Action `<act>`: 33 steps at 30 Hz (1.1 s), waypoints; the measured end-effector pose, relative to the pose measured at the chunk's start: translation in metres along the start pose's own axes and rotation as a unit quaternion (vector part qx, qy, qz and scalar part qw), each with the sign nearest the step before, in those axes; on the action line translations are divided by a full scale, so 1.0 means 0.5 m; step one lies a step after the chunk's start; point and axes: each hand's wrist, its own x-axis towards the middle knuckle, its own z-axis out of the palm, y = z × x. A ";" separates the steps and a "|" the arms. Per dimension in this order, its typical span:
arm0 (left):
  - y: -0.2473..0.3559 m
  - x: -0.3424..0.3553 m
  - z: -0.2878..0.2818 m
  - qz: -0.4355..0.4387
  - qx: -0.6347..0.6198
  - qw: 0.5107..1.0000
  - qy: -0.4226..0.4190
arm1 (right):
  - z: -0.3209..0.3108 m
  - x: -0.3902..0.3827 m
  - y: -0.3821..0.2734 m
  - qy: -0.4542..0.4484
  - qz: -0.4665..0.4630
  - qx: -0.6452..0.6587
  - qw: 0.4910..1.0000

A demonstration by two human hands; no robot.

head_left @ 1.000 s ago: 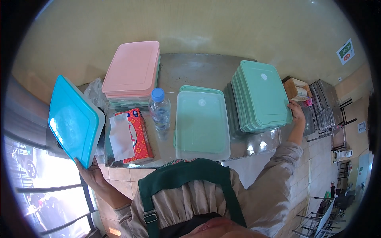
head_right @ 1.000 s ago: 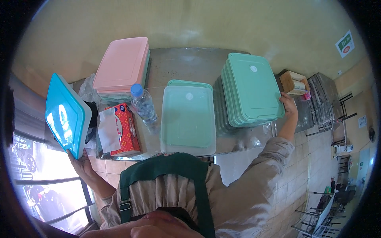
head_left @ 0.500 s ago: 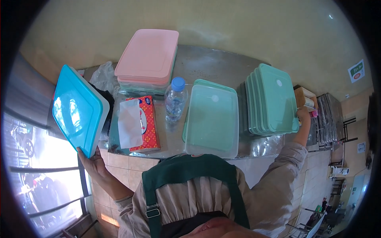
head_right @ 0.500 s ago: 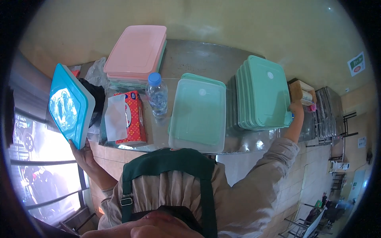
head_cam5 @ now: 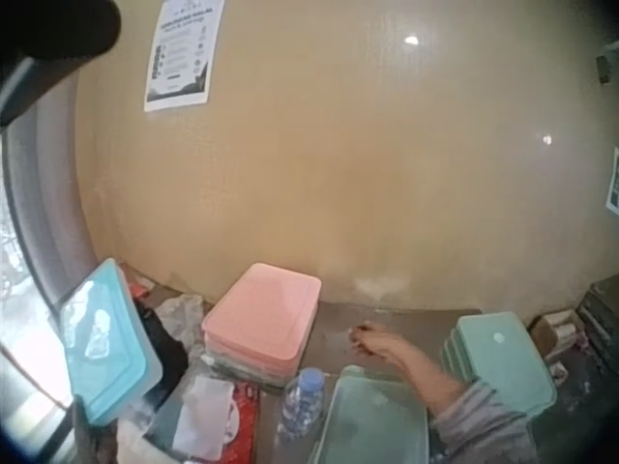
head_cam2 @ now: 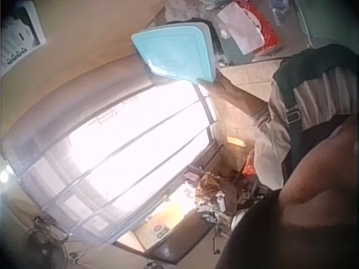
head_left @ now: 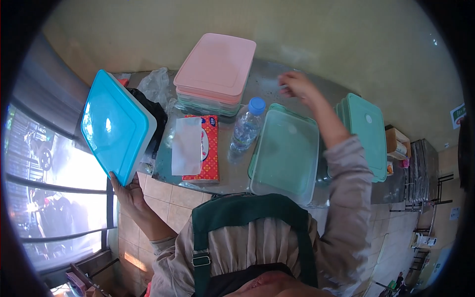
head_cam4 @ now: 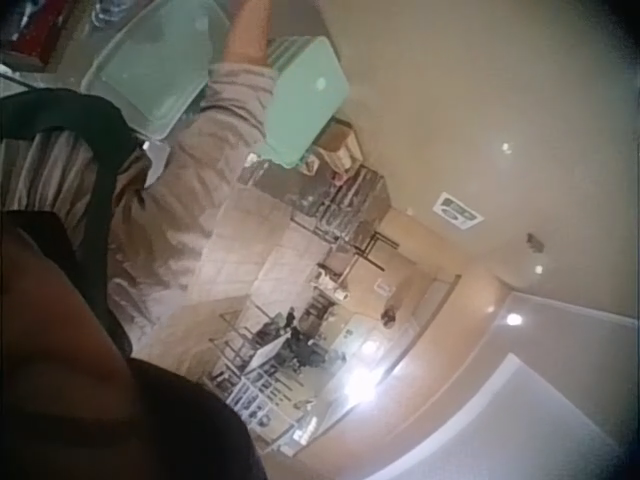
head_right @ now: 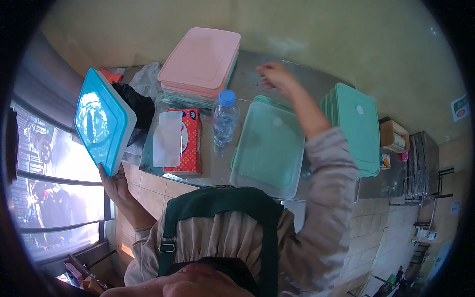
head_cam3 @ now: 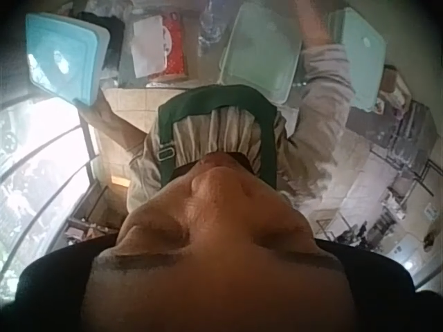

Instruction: Organizing and stacking plastic food containers and lids on a table.

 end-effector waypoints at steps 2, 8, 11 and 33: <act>0.008 -0.012 -0.004 0.013 0.002 1.000 0.013 | 0.082 0.047 -0.002 -0.031 0.029 0.015 0.999; 0.010 -0.027 -0.013 0.057 0.039 0.997 0.014 | 0.204 0.149 0.026 -0.078 0.099 0.119 0.985; 0.008 -0.030 -0.014 0.110 0.089 0.989 0.031 | 0.180 0.211 0.056 -0.063 0.101 0.138 0.983; -0.012 0.000 0.020 0.061 0.090 0.994 0.011 | -0.505 -0.214 0.061 0.097 -0.154 0.237 0.954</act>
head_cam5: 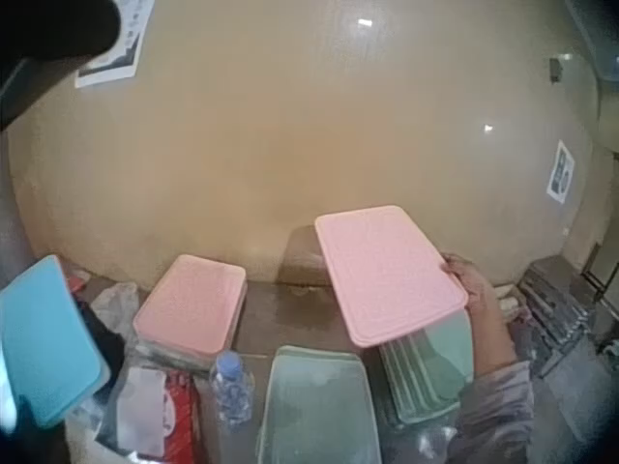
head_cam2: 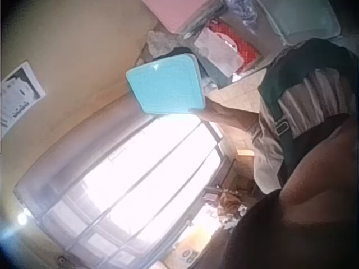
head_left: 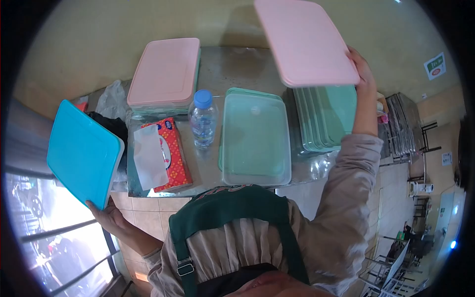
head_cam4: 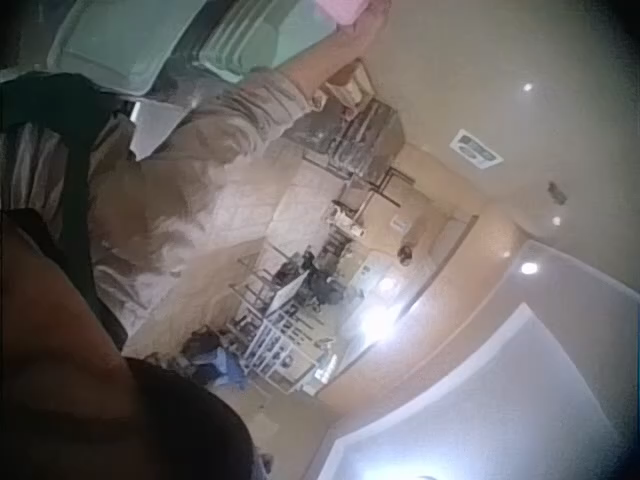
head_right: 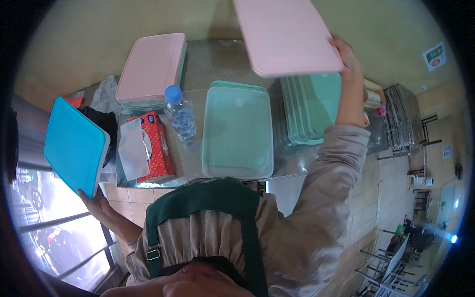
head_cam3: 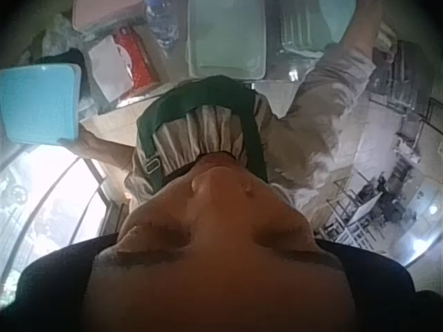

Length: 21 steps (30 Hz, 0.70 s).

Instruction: Organizing and stacking plastic food containers and lids on a table.

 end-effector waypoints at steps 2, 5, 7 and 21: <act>-0.008 0.006 0.009 -0.009 -0.027 0.999 -0.016 | -0.092 -0.072 -0.004 0.048 0.002 -0.005 0.999; -0.014 0.008 0.027 -0.029 -0.028 0.999 -0.022 | -0.177 -0.173 -0.006 0.079 0.023 -0.025 0.996; -0.019 0.011 0.033 -0.042 -0.032 0.998 -0.033 | -0.209 -0.222 0.008 0.094 0.025 -0.033 0.995; -0.027 0.016 0.038 -0.073 -0.043 0.995 -0.058 | -0.249 -0.313 0.053 0.185 0.156 -0.070 0.968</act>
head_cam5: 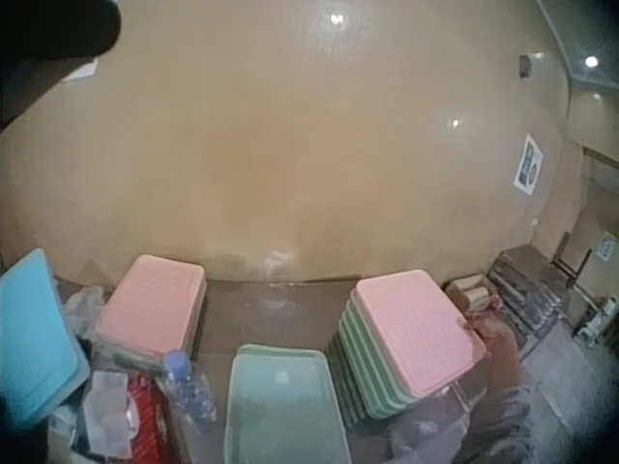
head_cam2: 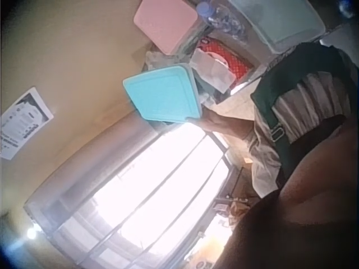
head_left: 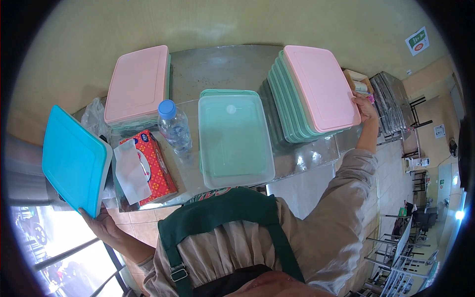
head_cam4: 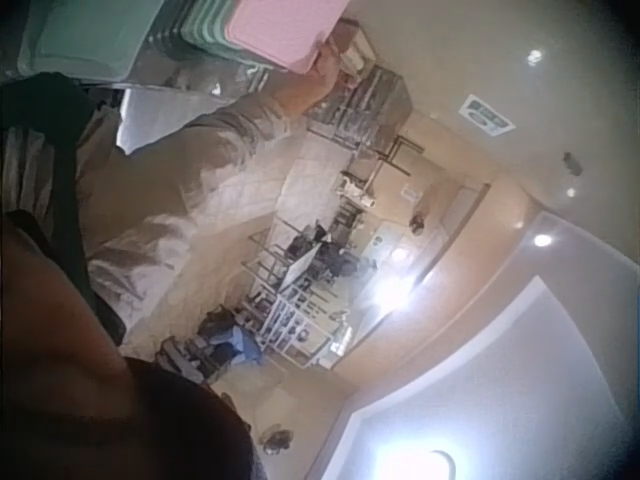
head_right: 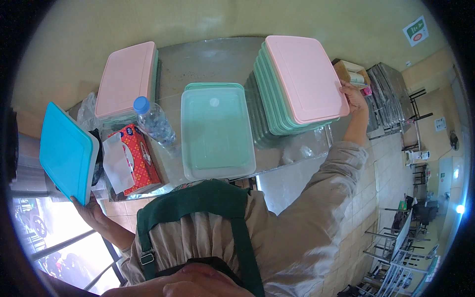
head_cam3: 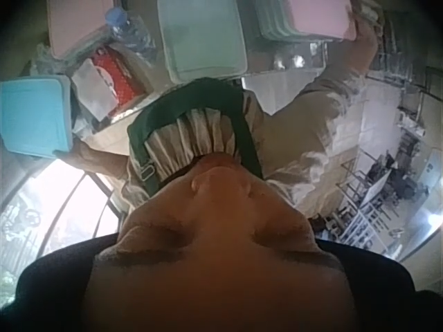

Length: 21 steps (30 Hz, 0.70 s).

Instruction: Organizing and stacking plastic food containers and lids on a table.

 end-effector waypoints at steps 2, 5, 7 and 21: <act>0.001 0.000 0.000 0.003 -0.002 1.000 0.002 | -0.003 0.009 -0.003 -0.007 0.011 -0.022 1.000; 0.005 -0.002 0.000 0.005 0.002 1.000 0.018 | -0.016 0.025 -0.002 0.010 0.029 -0.028 0.999; 0.002 0.000 -0.001 0.002 0.007 0.999 0.032 | -0.018 0.029 0.000 0.027 0.029 -0.036 0.999; 0.017 -0.009 -0.007 0.025 0.002 0.999 0.024 | -0.002 0.079 -0.058 0.084 -0.195 -0.160 0.964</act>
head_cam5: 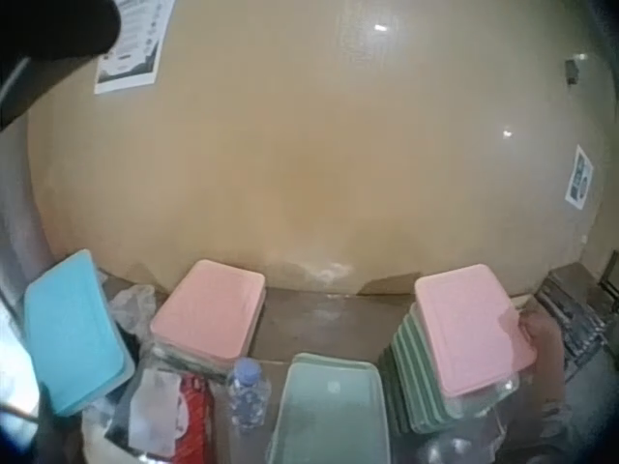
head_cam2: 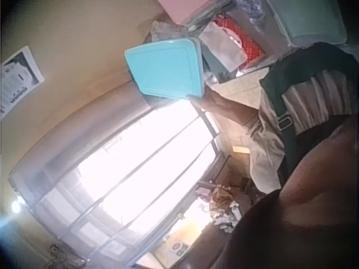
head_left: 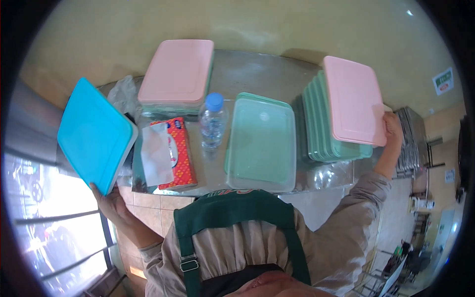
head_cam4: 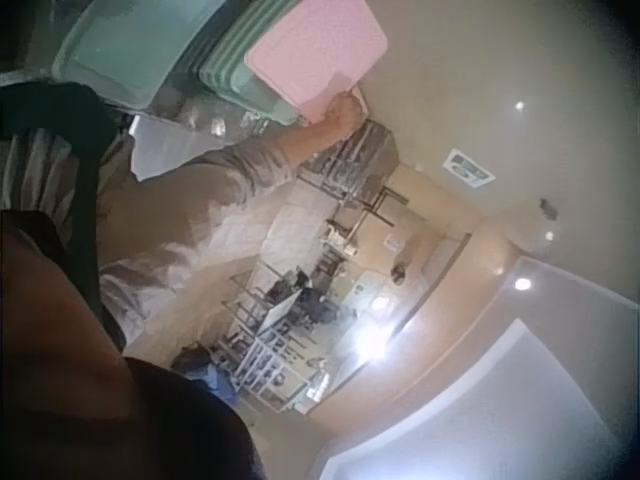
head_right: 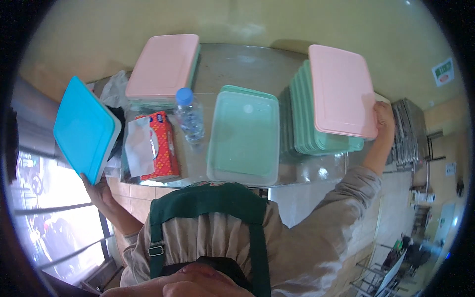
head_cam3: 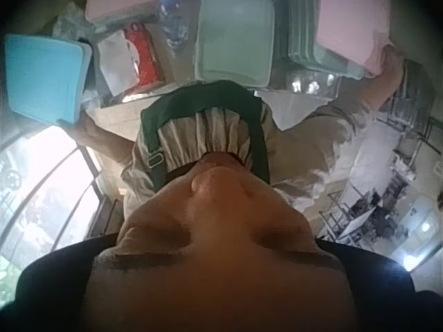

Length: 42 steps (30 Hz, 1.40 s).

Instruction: Organizing and stacking plastic food containers and lids on a table.

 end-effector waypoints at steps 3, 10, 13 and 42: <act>-0.002 -0.002 -0.012 -0.004 -0.005 1.000 0.002 | 0.070 0.010 -0.106 0.031 0.103 0.042 0.993; -0.004 -0.018 -0.022 -0.006 -0.013 1.000 0.027 | 0.352 0.129 -0.099 -0.121 0.166 0.164 0.965; -0.001 -0.015 -0.037 -0.005 -0.022 0.999 0.031 | 0.541 0.092 -0.138 -0.177 0.194 0.237 0.935; -0.198 0.245 0.355 -0.179 0.012 0.956 -0.234 | 1.084 -0.090 -0.268 -0.402 0.301 0.064 0.863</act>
